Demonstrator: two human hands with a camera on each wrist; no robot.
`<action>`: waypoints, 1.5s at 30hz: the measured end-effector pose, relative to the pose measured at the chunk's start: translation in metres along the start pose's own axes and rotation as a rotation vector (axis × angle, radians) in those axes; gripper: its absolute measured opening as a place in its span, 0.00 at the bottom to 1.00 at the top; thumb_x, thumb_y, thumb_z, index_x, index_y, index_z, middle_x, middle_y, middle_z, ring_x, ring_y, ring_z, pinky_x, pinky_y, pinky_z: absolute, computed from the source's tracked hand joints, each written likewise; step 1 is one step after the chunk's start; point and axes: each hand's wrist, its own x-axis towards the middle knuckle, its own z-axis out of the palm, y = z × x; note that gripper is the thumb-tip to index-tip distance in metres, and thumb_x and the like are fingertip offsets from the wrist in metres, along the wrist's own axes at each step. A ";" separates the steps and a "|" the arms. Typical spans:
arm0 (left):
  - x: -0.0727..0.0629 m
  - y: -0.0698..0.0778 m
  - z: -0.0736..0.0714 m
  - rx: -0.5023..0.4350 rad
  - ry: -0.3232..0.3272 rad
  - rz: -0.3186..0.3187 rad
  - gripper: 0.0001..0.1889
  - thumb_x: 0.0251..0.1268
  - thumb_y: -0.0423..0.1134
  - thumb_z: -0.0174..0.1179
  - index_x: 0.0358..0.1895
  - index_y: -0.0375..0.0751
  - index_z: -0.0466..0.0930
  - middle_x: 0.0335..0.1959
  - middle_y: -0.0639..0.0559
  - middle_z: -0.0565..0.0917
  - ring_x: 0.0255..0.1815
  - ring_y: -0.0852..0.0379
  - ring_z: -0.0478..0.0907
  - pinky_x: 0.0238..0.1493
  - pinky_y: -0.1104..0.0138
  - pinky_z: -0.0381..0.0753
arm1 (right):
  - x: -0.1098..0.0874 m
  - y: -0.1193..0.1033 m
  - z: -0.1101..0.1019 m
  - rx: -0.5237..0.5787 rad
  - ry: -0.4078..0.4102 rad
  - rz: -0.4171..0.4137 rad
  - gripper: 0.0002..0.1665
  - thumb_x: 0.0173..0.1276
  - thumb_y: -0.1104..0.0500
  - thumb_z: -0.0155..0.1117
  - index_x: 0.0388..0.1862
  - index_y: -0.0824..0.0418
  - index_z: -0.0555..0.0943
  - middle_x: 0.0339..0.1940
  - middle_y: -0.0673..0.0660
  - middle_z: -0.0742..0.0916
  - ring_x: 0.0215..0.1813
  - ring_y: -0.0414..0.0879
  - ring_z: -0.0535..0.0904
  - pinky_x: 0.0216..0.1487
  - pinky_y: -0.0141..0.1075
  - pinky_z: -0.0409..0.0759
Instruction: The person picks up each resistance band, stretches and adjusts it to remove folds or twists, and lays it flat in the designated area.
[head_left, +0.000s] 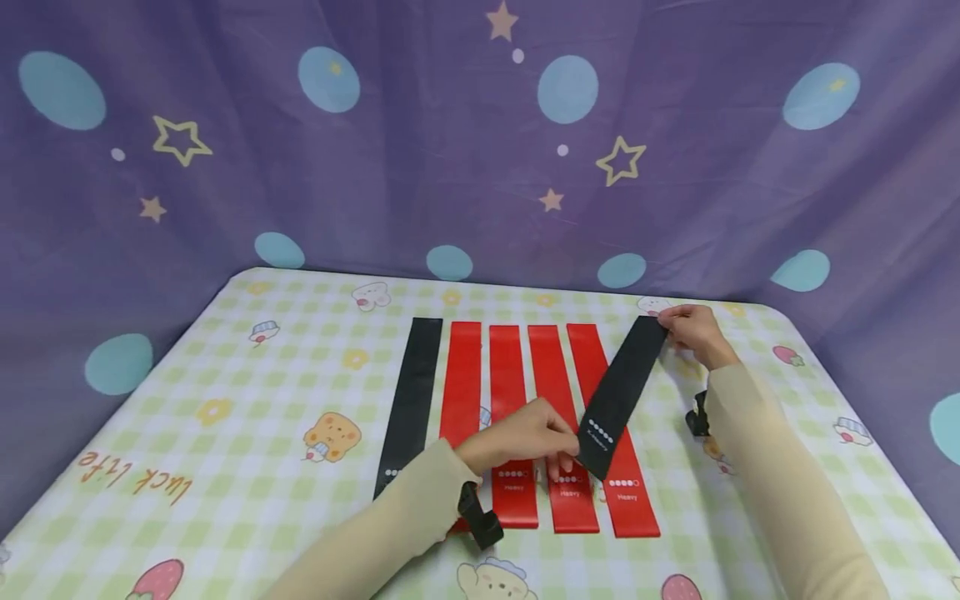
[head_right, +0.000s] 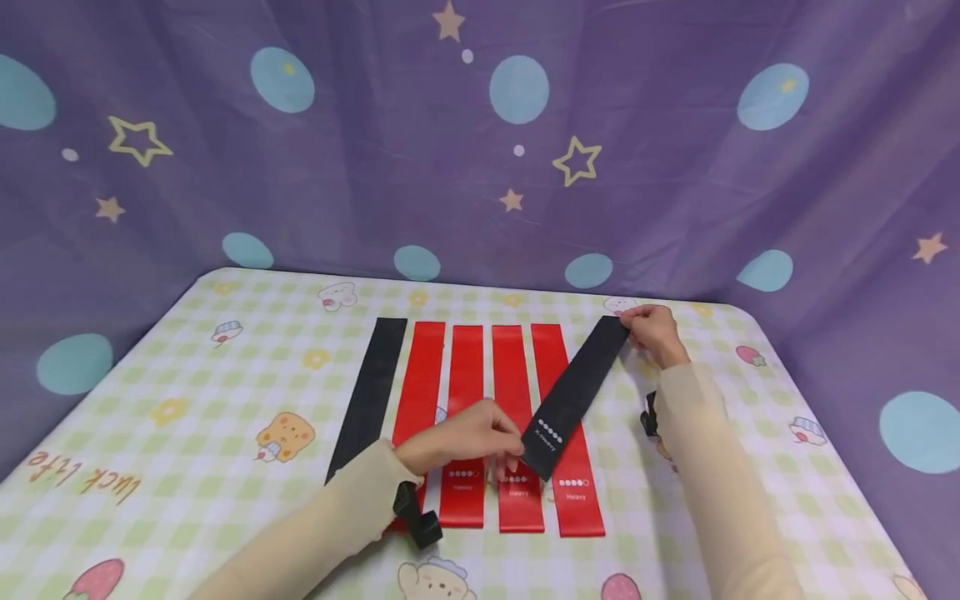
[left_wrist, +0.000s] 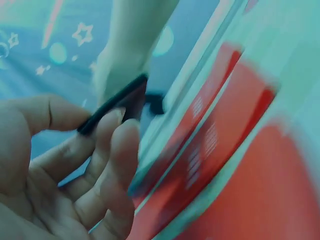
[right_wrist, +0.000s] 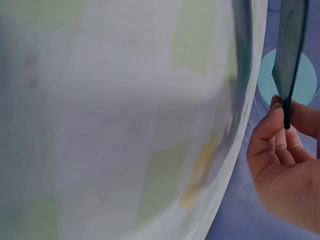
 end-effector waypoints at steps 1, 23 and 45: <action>0.001 0.000 0.007 -0.007 0.003 -0.001 0.09 0.61 0.37 0.60 0.29 0.37 0.87 0.19 0.48 0.83 0.17 0.56 0.80 0.22 0.72 0.76 | 0.001 -0.001 0.001 0.003 0.004 -0.003 0.16 0.70 0.62 0.53 0.51 0.73 0.72 0.18 0.41 0.75 0.21 0.32 0.71 0.25 0.28 0.76; 0.012 0.010 0.113 -0.294 0.005 -0.150 0.09 0.62 0.31 0.58 0.29 0.31 0.86 0.18 0.44 0.84 0.09 0.62 0.74 0.07 0.75 0.62 | 0.007 -0.016 0.024 -0.060 -0.052 -0.057 0.21 0.69 0.61 0.54 0.54 0.76 0.71 0.20 0.39 0.77 0.23 0.31 0.73 0.27 0.29 0.76; 0.027 0.026 0.159 -0.462 0.093 -0.510 0.09 0.66 0.37 0.57 0.28 0.39 0.77 0.20 0.44 0.85 0.09 0.57 0.71 0.08 0.76 0.65 | 0.017 -0.009 0.009 -0.119 -0.197 -0.103 0.21 0.67 0.63 0.58 0.53 0.78 0.72 0.23 0.37 0.79 0.24 0.33 0.72 0.27 0.30 0.77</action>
